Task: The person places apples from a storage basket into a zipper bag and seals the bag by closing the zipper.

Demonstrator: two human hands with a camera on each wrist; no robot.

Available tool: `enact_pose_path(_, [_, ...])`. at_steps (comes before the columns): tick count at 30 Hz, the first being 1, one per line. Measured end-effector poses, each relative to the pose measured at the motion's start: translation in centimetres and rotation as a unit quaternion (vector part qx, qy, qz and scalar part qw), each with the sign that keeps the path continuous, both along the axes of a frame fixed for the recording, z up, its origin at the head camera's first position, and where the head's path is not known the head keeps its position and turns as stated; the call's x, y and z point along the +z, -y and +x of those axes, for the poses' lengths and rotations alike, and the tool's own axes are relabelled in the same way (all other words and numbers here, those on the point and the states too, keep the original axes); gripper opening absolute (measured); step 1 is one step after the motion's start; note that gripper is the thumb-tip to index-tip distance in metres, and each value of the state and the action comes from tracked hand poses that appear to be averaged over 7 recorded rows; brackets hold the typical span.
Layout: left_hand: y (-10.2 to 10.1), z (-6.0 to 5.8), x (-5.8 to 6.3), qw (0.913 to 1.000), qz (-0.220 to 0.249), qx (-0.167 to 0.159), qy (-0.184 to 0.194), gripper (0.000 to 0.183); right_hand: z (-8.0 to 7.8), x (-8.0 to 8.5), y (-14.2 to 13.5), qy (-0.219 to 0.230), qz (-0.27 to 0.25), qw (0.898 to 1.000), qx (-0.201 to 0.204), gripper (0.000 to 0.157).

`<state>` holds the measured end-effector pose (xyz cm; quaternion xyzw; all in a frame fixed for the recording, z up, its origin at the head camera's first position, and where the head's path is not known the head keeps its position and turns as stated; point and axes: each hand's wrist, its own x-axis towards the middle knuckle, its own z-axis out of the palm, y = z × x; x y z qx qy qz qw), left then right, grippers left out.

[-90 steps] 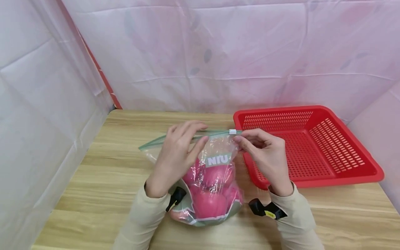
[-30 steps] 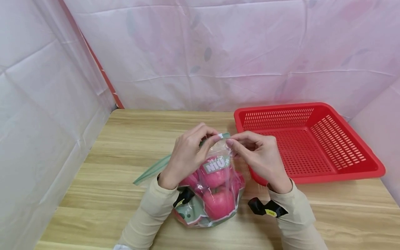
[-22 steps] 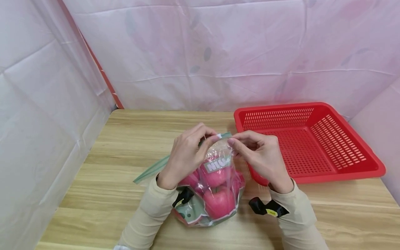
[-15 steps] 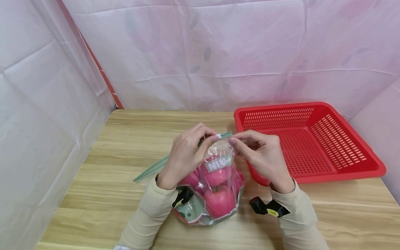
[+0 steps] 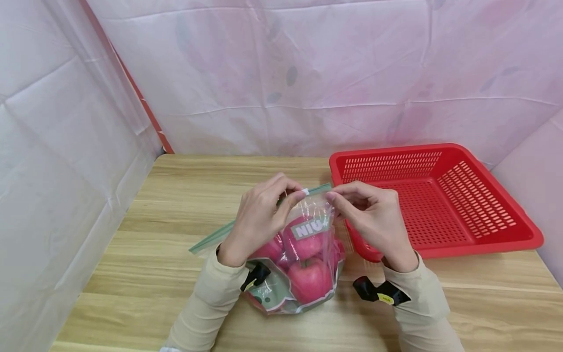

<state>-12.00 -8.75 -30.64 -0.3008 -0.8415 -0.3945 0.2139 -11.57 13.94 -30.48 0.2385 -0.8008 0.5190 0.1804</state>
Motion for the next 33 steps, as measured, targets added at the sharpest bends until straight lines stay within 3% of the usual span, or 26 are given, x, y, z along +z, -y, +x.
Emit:
enact_pose_path(13, [0.28,-0.1,0.02,0.9999,-0.007,0.0,-0.01,0.011,0.0,0.2,-0.33,0.0,-0.007,1.0,-0.015,0.009])
enact_pose_path(33, [0.59,-0.06,-0.1,0.9993,-0.015,0.029,-0.019,0.01,0.14,0.48,-0.77,0.001,-0.011,0.999,-0.039,0.01])
